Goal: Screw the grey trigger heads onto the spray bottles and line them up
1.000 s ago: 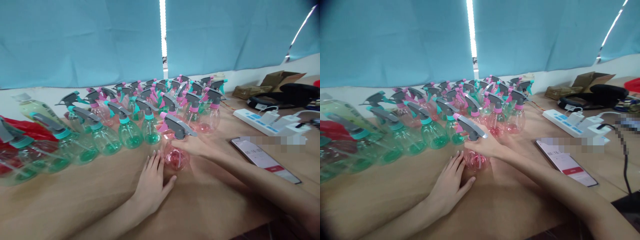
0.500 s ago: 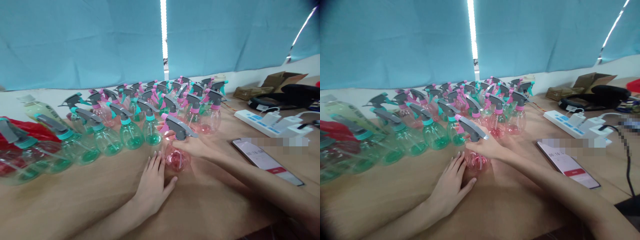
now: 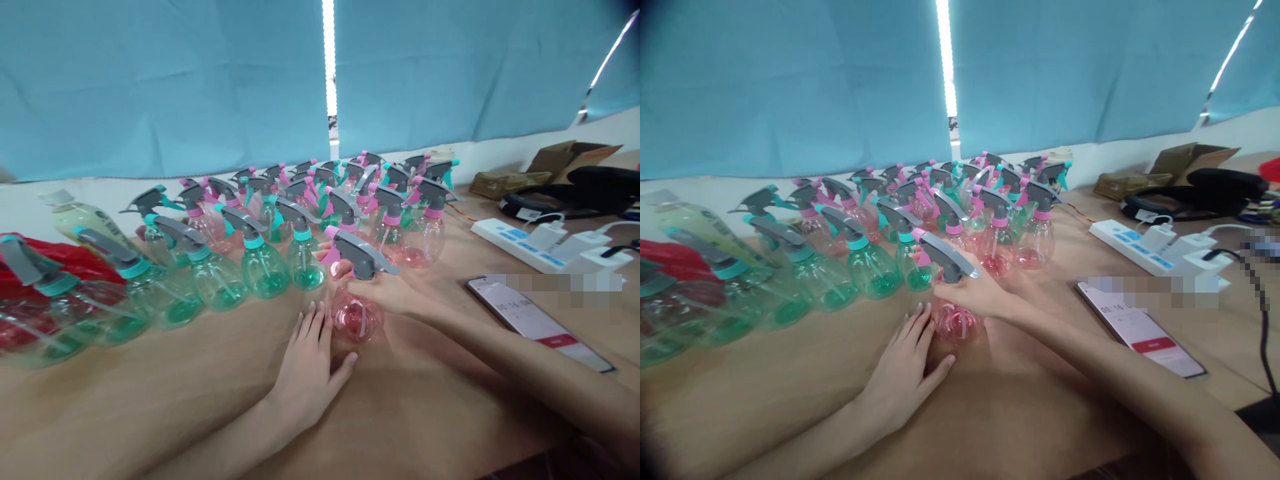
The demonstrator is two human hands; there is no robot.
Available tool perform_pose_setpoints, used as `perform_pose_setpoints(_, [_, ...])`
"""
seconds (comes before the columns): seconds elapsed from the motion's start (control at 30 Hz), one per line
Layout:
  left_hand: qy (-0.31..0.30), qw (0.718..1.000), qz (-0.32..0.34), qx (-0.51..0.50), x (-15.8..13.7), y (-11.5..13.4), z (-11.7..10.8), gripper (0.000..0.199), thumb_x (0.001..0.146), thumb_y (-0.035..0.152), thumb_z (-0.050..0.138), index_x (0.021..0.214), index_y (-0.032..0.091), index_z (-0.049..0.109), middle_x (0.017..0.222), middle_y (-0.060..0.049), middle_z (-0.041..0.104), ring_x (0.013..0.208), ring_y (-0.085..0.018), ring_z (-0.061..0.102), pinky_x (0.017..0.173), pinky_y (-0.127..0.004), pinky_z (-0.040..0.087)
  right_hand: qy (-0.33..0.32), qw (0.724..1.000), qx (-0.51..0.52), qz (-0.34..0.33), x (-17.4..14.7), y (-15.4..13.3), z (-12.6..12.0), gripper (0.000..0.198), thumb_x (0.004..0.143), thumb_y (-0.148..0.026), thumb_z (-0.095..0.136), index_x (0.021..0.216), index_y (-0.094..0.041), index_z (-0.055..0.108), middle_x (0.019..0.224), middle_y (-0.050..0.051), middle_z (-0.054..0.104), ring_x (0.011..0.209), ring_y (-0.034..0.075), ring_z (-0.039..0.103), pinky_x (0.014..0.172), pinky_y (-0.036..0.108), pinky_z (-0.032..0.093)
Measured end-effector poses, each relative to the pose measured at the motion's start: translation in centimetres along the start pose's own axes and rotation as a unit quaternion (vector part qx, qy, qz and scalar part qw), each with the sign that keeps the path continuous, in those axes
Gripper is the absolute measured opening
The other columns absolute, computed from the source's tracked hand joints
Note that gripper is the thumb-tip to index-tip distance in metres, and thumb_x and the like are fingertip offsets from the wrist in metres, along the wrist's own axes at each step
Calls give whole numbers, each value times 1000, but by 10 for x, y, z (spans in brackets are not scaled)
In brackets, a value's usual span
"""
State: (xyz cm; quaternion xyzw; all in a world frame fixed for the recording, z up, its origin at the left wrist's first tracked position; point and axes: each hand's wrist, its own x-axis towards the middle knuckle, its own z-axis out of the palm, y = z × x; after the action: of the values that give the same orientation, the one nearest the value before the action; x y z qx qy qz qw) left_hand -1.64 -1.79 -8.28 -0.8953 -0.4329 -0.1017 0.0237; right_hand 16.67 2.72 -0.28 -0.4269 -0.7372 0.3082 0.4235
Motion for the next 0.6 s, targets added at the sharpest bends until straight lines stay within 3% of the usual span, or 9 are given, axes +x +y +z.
perform_pose_setpoints(0.43, [14, 1000, 5, 1, 0, -1, 1, 63, 93, 49, 47, 131, 0, 48, 145, -25, 40, 135, -37, 37, 109, -54, 34, 50, 997, 61, 18, -2, -4, 2, 15, 61, -29, 55, 75, -25, 56, 71, 0, 53, 70, 19, 52, 64, 35, 49])
perform_pose_setpoints(0.6, [15, 1000, 5, -11, 0, 0, 1, 61, 93, 50, 46, 130, 1, 48, 145, -25, 40, 136, -37, 36, 108, -55, 33, 54, 998, -10, 8, -1, -10, -1, 3, 62, -22, 53, 62, -24, 50, 63, -2, 46, 60, 14, 44, 55, 29, 44])
